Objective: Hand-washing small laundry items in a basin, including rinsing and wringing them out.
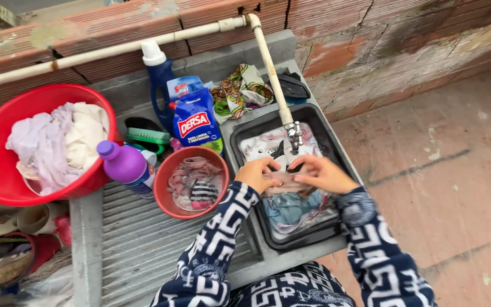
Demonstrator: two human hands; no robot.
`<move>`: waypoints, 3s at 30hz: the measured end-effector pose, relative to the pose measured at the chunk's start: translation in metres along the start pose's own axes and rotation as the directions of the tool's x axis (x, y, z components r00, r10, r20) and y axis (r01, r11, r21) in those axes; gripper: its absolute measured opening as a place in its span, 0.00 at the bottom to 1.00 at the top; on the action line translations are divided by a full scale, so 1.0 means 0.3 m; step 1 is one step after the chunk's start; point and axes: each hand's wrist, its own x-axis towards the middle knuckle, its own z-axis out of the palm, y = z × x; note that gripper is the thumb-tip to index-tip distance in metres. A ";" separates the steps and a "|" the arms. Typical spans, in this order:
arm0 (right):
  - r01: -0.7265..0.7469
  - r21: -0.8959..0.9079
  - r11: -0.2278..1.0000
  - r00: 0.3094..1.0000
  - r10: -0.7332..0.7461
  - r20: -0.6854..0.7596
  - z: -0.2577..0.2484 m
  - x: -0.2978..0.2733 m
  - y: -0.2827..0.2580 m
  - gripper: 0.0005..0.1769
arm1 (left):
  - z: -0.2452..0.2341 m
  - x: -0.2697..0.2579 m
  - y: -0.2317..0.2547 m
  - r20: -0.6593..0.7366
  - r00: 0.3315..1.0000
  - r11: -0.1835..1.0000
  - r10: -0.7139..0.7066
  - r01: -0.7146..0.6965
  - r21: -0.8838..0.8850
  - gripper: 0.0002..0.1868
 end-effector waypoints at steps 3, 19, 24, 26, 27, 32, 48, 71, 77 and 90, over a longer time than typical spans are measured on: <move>-0.133 -0.031 0.991 0.990 0.134 0.041 0.005 0.136 0.374 0.20 | 0.090 0.087 -0.017 0.069 0.993 0.971 -0.099 0.082 0.225 0.20; -0.182 -0.432 0.883 0.982 0.143 -0.122 -0.026 0.417 0.708 0.23 | 0.486 0.938 -0.494 0.681 0.445 0.773 -0.582 0.041 0.634 0.52; -0.272 -0.457 0.847 0.946 0.148 -0.287 -0.006 0.452 0.783 0.25 | 0.511 0.879 -0.544 0.633 0.233 0.433 -0.738 0.884 0.178 0.30; -0.298 -0.411 0.861 0.929 0.164 -0.331 -0.003 0.458 0.757 0.22 | 0.535 0.864 -0.579 0.526 0.430 0.583 -0.733 0.796 0.162 0.23; -0.312 -0.388 0.867 0.919 0.171 -0.355 -0.005 0.462 0.742 0.21 | 0.545 0.860 -0.593 0.467 0.525 0.653 -0.711 0.739 0.163 0.20; -0.292 -0.453 0.843 0.953 0.213 -0.217 -0.056 0.407 0.545 0.21 | 0.586 0.854 -0.659 0.156 0.894 0.890 -0.420 0.372 0.262 0.08; -0.321 -0.267 0.909 0.898 0.382 0.218 -0.179 0.321 0.505 0.20 | 0.208 0.331 -0.248 0.032 0.979 0.980 -0.201 0.200 0.022 0.11; 0.319 0.524 0.789 0.937 -0.181 -0.298 -0.050 0.071 0.099 0.21 | 0.136 0.025 0.004 -0.183 0.981 0.567 0.066 -0.188 -0.802 0.18; 0.209 -0.324 0.923 0.675 -0.376 -0.635 0.216 0.127 -0.044 0.12 | 0.347 0.240 -0.018 -0.412 0.911 0.856 -0.005 -0.209 -0.473 0.21; -0.098 -0.522 0.847 0.785 -0.257 -0.564 0.187 0.217 -0.088 0.25 | 0.232 0.124 0.151 -0.220 0.908 0.054 -0.356 -0.215 -0.975 0.17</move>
